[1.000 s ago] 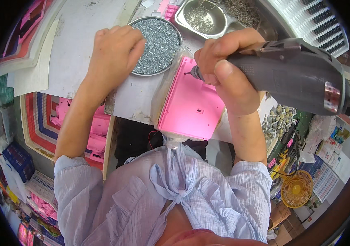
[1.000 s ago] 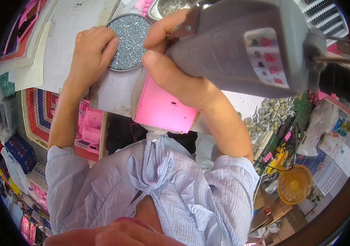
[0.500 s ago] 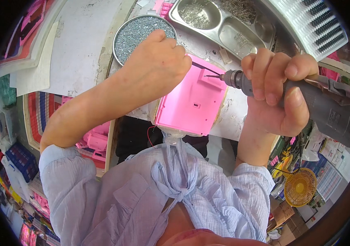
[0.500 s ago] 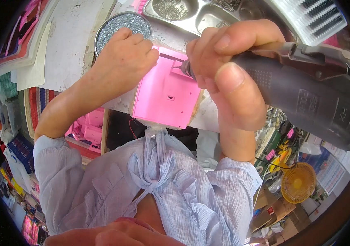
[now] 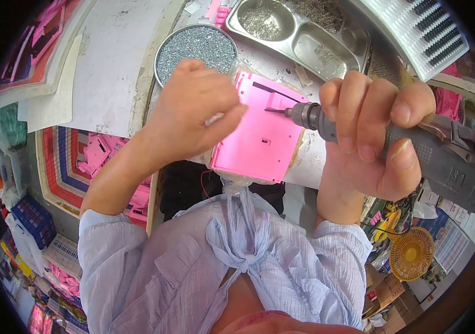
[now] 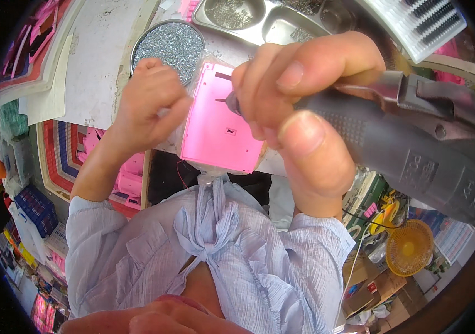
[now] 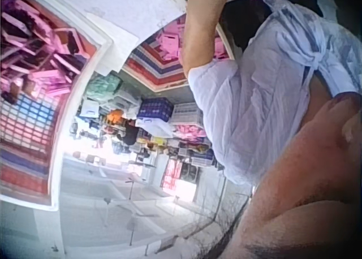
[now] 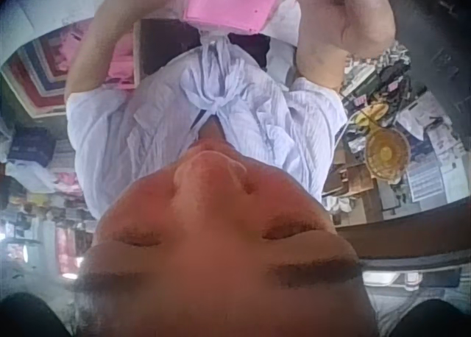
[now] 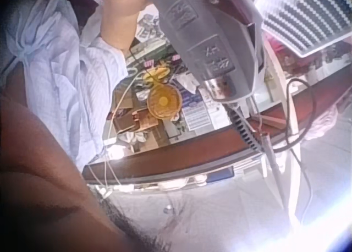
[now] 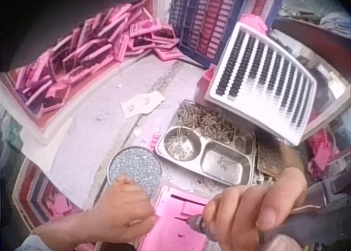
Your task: Assembling and soldering internal components of a pink plastic toy.
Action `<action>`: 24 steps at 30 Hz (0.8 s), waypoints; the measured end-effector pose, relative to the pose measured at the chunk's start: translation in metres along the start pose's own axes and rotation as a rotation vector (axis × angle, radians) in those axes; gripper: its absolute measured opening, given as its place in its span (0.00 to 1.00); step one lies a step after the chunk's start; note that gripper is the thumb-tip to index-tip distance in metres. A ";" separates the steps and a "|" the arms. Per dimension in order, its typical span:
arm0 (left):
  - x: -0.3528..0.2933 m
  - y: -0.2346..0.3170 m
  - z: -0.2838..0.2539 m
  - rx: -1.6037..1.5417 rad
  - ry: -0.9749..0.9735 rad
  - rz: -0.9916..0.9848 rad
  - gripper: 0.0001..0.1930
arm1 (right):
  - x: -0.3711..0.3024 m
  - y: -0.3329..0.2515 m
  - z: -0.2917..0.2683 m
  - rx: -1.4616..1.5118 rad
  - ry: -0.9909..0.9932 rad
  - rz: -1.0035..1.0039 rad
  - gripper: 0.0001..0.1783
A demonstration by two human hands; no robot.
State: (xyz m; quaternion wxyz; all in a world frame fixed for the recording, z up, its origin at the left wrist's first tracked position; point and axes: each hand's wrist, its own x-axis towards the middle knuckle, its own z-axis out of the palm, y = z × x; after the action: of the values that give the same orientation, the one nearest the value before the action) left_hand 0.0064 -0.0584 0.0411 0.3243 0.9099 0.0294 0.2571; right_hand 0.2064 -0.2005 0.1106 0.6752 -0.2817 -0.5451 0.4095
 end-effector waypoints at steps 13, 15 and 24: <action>-0.015 0.056 0.039 -0.059 -0.150 0.008 0.10 | -0.066 -0.040 0.036 -0.110 0.339 0.083 0.17; -0.014 0.061 0.046 -0.134 -0.159 -0.009 0.11 | -0.070 -0.048 0.039 -0.056 0.287 0.029 0.15; -0.020 0.062 0.051 -0.172 -0.107 -0.027 0.10 | -0.071 -0.039 0.048 -0.033 0.337 0.053 0.14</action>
State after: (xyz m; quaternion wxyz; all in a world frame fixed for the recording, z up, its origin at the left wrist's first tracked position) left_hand 0.0069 -0.1412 0.0358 0.4059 0.8905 0.0021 0.2054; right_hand 0.1650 -0.2845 0.1189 0.7413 -0.3717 -0.4232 0.3650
